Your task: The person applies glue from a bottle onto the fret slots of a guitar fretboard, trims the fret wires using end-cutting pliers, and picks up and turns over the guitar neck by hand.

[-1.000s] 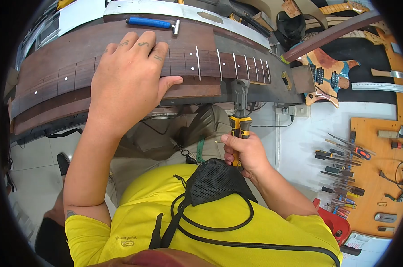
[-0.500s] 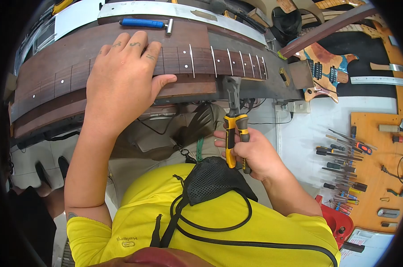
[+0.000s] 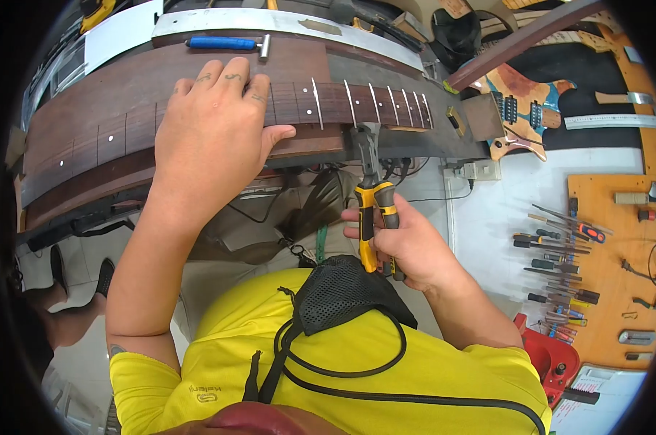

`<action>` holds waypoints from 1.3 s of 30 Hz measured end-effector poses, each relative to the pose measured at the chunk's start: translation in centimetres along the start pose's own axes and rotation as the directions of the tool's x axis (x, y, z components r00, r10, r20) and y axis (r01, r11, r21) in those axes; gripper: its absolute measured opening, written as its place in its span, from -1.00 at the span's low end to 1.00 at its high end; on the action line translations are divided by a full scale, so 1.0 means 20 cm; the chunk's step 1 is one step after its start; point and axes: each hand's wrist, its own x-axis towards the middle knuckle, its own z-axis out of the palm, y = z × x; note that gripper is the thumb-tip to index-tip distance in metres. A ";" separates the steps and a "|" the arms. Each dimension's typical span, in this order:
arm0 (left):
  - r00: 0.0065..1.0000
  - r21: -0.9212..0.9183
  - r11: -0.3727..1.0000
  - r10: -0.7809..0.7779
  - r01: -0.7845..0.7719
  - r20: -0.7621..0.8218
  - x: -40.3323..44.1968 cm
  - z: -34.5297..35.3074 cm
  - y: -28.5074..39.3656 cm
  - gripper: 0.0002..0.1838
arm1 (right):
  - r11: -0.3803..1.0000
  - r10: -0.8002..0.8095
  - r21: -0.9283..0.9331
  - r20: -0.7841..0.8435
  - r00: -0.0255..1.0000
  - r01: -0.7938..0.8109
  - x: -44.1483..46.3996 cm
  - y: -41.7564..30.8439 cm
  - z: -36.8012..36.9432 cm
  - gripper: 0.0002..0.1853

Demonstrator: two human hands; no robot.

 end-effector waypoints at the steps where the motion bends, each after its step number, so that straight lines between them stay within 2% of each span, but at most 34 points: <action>1: 0.999 0.003 1.000 -0.004 0.003 0.032 0.00 0.00 0.01 -0.44 | 1.000 0.015 -0.012 0.016 1.000 -0.015 0.00 0.00 -0.01 -0.37; 7: 1.000 -0.012 1.000 0.009 -0.009 0.026 0.01 0.01 0.04 -0.43 | 1.000 -0.025 0.006 0.056 0.998 0.024 0.01 0.01 -0.09 -0.59; 14: 0.999 -0.003 1.000 0.012 -0.012 0.037 0.02 0.01 0.04 -0.43 | 0.998 -0.026 -0.047 0.064 0.998 0.029 0.02 0.00 -0.13 -0.50; 16: 0.999 -0.003 1.000 0.023 -0.023 0.041 0.02 0.01 0.04 -0.43 | 0.974 -0.016 -0.225 -0.017 1.000 0.011 0.01 -0.01 -0.14 -0.50; 19: 0.997 -0.011 1.000 0.030 -0.029 0.073 0.03 0.01 0.04 -0.43 | 0.984 -0.004 -0.180 0.004 1.000 0.004 0.00 -0.01 -0.13 -0.43; 32: 0.999 -0.020 0.999 0.030 -0.030 0.028 0.04 0.03 0.06 -0.44 | 0.986 0.009 -0.167 0.012 1.000 -0.007 0.01 -0.01 -0.15 -0.45; 39: 0.999 -0.013 0.999 0.034 -0.034 0.021 0.04 0.03 0.06 -0.44 | 0.992 0.066 -0.110 0.014 0.998 -0.064 -0.02 -0.06 -0.12 -0.45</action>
